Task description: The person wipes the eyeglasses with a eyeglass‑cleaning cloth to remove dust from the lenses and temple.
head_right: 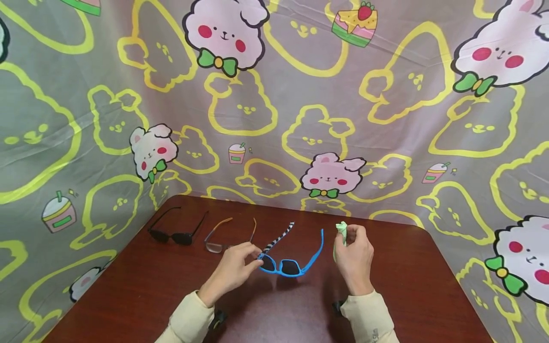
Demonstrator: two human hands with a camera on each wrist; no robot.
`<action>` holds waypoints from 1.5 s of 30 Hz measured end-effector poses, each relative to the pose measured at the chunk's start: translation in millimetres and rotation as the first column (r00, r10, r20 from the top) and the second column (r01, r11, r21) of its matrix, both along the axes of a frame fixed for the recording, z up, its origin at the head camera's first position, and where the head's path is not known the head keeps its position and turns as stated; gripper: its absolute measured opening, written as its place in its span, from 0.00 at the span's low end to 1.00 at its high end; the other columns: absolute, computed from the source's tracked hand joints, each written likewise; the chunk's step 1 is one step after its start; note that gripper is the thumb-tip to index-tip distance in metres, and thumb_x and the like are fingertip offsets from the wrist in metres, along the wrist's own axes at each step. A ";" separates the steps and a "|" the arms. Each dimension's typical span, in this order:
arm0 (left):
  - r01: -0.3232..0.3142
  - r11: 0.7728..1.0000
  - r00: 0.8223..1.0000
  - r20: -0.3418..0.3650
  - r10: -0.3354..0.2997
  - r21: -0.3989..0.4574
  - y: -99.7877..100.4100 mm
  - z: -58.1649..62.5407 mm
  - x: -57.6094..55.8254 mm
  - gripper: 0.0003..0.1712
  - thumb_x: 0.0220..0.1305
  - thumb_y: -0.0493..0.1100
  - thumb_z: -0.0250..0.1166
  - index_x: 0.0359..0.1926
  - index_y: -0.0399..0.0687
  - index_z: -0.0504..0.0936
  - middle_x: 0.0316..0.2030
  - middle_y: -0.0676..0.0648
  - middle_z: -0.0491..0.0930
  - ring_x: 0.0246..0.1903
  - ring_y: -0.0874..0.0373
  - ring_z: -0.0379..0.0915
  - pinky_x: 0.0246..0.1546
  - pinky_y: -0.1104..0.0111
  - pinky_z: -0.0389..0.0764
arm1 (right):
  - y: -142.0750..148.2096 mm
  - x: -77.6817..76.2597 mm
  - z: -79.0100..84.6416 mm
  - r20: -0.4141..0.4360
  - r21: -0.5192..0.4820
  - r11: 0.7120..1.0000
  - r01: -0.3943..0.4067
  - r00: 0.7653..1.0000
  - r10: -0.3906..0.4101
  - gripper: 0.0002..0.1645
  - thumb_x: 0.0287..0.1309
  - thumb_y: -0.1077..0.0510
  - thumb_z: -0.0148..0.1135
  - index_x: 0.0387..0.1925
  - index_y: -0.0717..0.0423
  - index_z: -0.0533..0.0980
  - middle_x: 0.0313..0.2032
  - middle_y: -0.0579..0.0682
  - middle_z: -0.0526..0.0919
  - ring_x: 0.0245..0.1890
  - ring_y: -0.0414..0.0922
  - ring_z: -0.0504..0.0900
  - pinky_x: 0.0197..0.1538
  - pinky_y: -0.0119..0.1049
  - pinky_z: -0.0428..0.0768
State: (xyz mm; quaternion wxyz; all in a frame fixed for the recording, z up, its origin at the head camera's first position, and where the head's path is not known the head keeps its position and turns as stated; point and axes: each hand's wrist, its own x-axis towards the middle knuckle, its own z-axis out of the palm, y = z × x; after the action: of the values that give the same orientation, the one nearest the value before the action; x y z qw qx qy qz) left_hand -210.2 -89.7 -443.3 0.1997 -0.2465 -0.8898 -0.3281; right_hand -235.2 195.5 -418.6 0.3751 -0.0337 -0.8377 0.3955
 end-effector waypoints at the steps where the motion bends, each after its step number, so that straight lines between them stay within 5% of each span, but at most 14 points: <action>1: -0.018 0.999 1.000 0.007 0.017 0.035 -0.5 0.5 -0.7 0.06 0.54 0.43 0.71 0.33 0.51 0.83 0.28 0.59 0.77 0.29 0.65 0.73 0.30 0.71 0.72 | -0.2 1.0 0.6 -0.004 -0.001 1.000 -0.007 1.000 0.007 0.12 0.53 0.62 0.62 0.40 0.62 0.73 0.33 0.56 0.82 0.29 0.50 0.79 0.33 0.35 0.69; 10: -0.092 0.962 0.996 0.035 0.086 0.259 -2.3 4.8 -6.0 0.09 0.53 0.39 0.71 0.36 0.46 0.83 0.29 0.55 0.79 0.29 0.63 0.74 0.29 0.71 0.73 | -6.9 9.6 -3.5 -0.035 0.061 0.994 -0.096 0.995 0.098 0.11 0.56 0.65 0.62 0.43 0.63 0.76 0.37 0.55 0.83 0.33 0.46 0.80 0.36 0.25 0.69; 21: -0.093 0.945 0.996 0.032 0.087 0.312 -0.7 5.2 -7.1 0.09 0.54 0.40 0.71 0.37 0.46 0.83 0.30 0.55 0.79 0.30 0.63 0.75 0.29 0.69 0.74 | -18.1 19.1 -14.4 -0.210 0.236 0.947 -0.216 0.941 0.267 0.18 0.44 0.72 0.70 0.40 0.59 0.81 0.32 0.48 0.80 0.29 0.43 0.77 0.33 0.22 0.70; 26: -0.081 0.938 0.997 0.020 0.078 0.336 2.6 4.8 -6.1 0.09 0.54 0.40 0.71 0.37 0.45 0.83 0.29 0.55 0.80 0.31 0.62 0.77 0.31 0.68 0.75 | -26.8 22.8 -20.7 -0.249 0.351 0.909 -0.225 0.914 0.322 0.20 0.37 0.72 0.72 0.38 0.59 0.84 0.31 0.49 0.78 0.26 0.44 0.78 0.29 0.32 0.73; 33: -0.066 0.936 0.998 0.016 0.065 0.346 6.3 2.7 -5.9 0.09 0.53 0.39 0.72 0.37 0.46 0.83 0.29 0.56 0.80 0.32 0.63 0.77 0.31 0.63 0.76 | -34.6 26.3 -23.1 -0.226 0.398 0.886 -0.239 0.910 0.347 0.11 0.40 0.68 0.68 0.30 0.58 0.79 0.29 0.47 0.79 0.28 0.44 0.79 0.28 0.40 0.75; 45: -0.034 0.924 0.999 -0.006 0.039 0.380 12.0 4.7 -3.8 0.09 0.53 0.40 0.71 0.37 0.46 0.83 0.30 0.56 0.80 0.32 0.63 0.77 0.34 0.64 0.77 | -40.0 24.6 -27.0 -0.240 0.523 0.829 -0.196 0.900 0.364 0.12 0.39 0.69 0.67 0.31 0.59 0.84 0.30 0.49 0.80 0.26 0.45 0.81 0.24 0.41 0.77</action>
State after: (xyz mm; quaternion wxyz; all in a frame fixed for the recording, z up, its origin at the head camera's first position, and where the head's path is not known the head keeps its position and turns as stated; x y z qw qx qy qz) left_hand -214.0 -77.8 -438.7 0.2557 -0.1887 -0.8124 -0.4889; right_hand -210.6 155.5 -445.6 0.4431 0.2532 -0.8305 0.2231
